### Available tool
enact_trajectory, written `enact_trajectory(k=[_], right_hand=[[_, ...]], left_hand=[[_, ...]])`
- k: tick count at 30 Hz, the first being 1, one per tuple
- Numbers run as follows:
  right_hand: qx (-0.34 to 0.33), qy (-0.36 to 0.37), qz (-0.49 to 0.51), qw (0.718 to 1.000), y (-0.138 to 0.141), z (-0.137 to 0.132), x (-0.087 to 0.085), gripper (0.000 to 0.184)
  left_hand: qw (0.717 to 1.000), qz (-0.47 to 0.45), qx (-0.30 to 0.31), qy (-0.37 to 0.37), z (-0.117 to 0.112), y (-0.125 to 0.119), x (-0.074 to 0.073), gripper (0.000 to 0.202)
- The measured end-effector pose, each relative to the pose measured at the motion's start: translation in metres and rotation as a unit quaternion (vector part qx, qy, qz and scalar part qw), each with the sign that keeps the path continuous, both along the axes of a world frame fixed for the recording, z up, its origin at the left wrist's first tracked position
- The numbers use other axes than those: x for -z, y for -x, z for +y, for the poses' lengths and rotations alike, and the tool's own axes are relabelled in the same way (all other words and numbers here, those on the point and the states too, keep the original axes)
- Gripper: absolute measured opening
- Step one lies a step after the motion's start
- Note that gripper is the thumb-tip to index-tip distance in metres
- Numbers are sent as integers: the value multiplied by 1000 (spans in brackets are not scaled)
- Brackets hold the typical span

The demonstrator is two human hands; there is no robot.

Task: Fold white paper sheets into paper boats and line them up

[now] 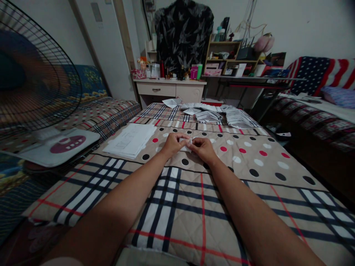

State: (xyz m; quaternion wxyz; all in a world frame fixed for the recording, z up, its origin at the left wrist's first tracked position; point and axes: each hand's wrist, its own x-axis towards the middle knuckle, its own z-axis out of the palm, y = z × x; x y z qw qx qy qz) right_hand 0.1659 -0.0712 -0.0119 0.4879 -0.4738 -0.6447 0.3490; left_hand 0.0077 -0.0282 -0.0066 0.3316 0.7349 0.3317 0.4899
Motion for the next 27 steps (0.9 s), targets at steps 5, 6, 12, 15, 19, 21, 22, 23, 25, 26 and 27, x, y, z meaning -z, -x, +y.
enact_trajectory(k=[5,6,12,15,19,21,22,23,25,26,27], right_hand=[[3,4,-42,999,-2,2,3,38],[3,9,-49,999,-2,2,3,38],[-6,29,-20,999,1,0,-1,37],[15,47,65,997,3,-1,-5,38],[66,51,179,980,1,3,-6,37],[68,54,194,977,0,4,-5,36],[65,57,199,976,-1,5,-4,36],[61,60,204,975,-1,5,-4,36],[54,64,209,974,-2,6,-3,36],[53,64,211,974,-2,6,-2,35],[52,65,212,974,-2,5,-2,35]], left_hand=[[999,47,-1,-9,-2,2,-3,12],[999,52,1,-10,-2,3,-3,11],[999,26,-20,0,-3,-2,-1,6],[996,-72,-3,57,-4,-7,2,16],[952,-234,72,184,-5,-10,1,43],[934,-263,94,223,-6,-10,0,46],[929,-271,102,232,-6,-10,-1,47],[925,-277,107,238,-6,-10,-1,47],[921,-284,111,244,-7,-10,-1,50],[920,-283,112,247,-8,-11,-1,52],[920,-279,113,249,-8,-11,-1,54]])
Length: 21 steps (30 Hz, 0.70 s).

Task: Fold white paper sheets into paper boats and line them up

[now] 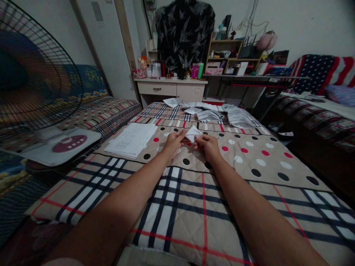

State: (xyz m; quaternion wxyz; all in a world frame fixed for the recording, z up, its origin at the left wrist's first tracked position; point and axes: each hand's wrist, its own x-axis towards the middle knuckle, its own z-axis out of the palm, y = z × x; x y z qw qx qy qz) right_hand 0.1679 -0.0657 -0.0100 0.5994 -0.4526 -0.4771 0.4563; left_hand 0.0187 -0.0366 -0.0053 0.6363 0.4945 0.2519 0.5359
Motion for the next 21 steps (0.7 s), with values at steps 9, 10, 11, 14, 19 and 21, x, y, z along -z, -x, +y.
enact_trajectory(k=[9,10,11,14,19,21], right_hand=[[-11,9,-20,1000,3,-1,1,39],[-16,11,-25,999,3,-2,0,39],[-21,13,-31,999,4,-2,0,39],[-22,15,-48,998,6,-3,-1,40],[8,-2,-59,998,6,-2,-2,38],[4,-2,-62,998,5,-1,0,38]], left_hand=[[974,148,-132,-112,4,0,9,39],[961,176,-165,-134,6,0,10,36],[947,201,-195,-157,7,0,9,32],[907,253,-262,-212,7,1,8,25],[860,323,-263,-296,1,3,4,22],[846,344,-257,-316,0,4,3,19]])
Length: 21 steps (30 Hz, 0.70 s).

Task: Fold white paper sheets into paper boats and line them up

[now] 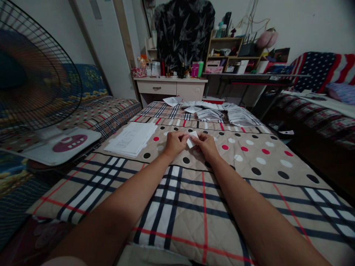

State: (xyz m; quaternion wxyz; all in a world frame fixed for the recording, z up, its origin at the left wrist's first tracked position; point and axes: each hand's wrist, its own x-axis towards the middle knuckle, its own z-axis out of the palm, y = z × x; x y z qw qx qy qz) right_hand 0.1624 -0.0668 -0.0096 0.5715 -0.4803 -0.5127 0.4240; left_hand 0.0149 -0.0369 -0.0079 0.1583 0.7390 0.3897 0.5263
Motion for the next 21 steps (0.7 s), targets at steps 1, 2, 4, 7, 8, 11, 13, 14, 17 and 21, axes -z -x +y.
enact_trajectory(k=[1,2,4,7,8,11,13,14,17,21], right_hand=[[-9,4,-3,1000,0,0,1,38],[-20,10,-6,1000,-1,1,1,37],[-38,22,-9,999,-1,0,2,35],[-36,20,-12,999,1,-1,2,32],[-30,14,-13,999,2,-1,2,31],[-3,-9,-19,1000,6,-3,0,29],[11,-23,-21,999,8,-4,-1,29],[18,-30,-22,999,9,-5,-2,29],[43,-42,-18,998,10,-5,-2,29],[51,-39,-2,998,11,-4,0,32]], left_hand=[[1000,5,-5,-2,-1,0,-1,18],[1000,6,-11,0,-1,1,-1,17],[1000,4,-22,6,0,2,-2,17],[999,-17,-31,30,2,2,-2,18],[998,-31,-30,46,3,2,-1,20],[989,-94,-5,113,6,-1,3,32],[973,-146,37,175,6,-4,6,35],[962,-167,62,207,5,-6,7,34],[931,-199,134,276,0,-12,7,33],[914,-231,179,282,-4,-16,7,36]])
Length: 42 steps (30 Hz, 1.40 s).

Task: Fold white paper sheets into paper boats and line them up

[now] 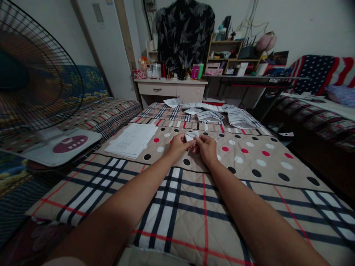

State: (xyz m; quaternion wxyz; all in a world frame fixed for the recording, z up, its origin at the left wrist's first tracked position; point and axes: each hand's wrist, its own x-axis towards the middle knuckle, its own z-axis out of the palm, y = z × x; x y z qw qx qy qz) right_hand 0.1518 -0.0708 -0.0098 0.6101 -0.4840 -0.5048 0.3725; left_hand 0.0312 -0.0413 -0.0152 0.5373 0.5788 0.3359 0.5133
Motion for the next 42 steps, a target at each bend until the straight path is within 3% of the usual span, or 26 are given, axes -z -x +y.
enact_trajectory(k=[3,8,14,22,28,31,36,42], right_hand=[[-29,17,17,999,2,0,1,33],[-157,76,27,984,5,-2,-1,38],[-190,94,2,977,6,-4,-1,38],[-119,31,-45,991,11,-5,1,29],[-50,57,54,996,8,-3,0,26],[-19,40,88,995,5,0,1,25],[5,37,134,990,3,1,1,26],[18,34,86,996,4,1,0,32]], left_hand=[[999,-3,-44,-28,1,1,1,29],[990,54,-119,-42,0,5,-2,26],[967,142,-169,-127,2,9,-8,38],[956,179,-173,-152,14,11,-3,45],[985,147,-66,-65,11,8,2,30],[986,153,-49,-54,9,8,2,29],[997,68,3,28,5,5,0,24],[994,89,-48,35,7,5,-2,16]])
